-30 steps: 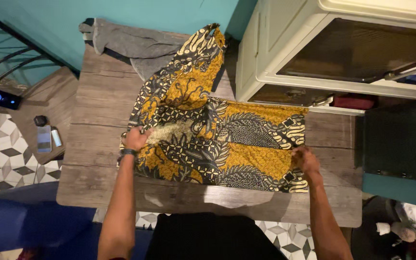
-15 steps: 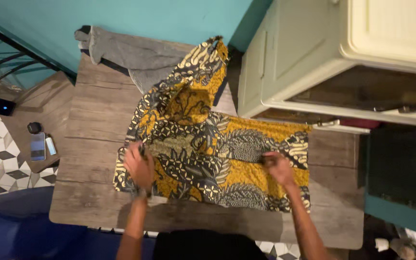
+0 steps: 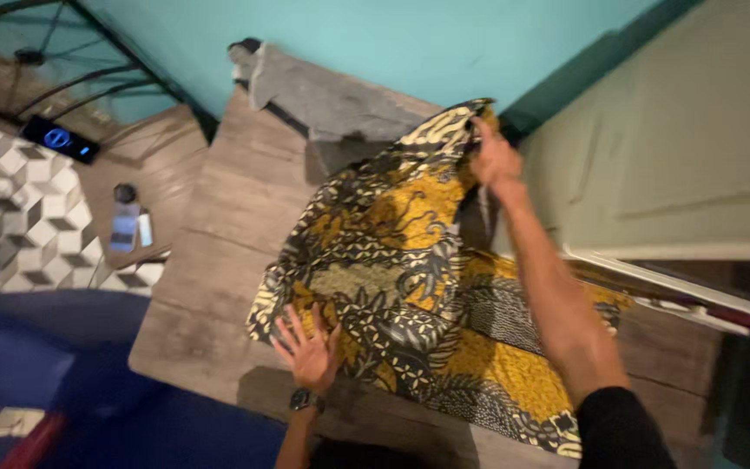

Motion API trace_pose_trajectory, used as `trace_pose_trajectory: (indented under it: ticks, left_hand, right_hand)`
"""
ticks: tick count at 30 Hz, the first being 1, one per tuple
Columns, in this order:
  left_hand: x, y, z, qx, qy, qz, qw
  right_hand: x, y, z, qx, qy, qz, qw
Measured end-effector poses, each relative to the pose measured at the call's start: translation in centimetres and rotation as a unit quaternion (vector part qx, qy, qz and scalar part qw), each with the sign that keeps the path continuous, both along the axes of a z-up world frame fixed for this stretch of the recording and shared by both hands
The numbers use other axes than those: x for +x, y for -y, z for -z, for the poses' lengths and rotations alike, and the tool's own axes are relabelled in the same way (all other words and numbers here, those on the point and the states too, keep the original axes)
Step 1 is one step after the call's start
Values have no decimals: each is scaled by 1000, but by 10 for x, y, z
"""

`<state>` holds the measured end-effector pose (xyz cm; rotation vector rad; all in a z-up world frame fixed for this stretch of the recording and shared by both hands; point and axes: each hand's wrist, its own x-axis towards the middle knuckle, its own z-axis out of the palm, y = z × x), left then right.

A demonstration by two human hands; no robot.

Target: The person folds a black t-shirt and a patterned cloth on a wooden table, then places the folded shirt into a cabinet drawer.

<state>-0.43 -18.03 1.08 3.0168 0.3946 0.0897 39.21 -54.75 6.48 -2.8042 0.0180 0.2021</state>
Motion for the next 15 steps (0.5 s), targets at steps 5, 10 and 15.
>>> trace_pose_trajectory:
  ticks: [5,10,15]
  left_hand:
    - [6,-12,-2,-70,-34,3,997]
    - [-5,-17,-29,-178,42,37,982]
    - [-16,-5,-40,-530,26,-41,847]
  right_hand:
    - [22,5,-10,-95,-20,-7,995]
    - [-39,-29,-92,-13,154,59,986]
    - [-187,-50,-166,157,244,112,950]
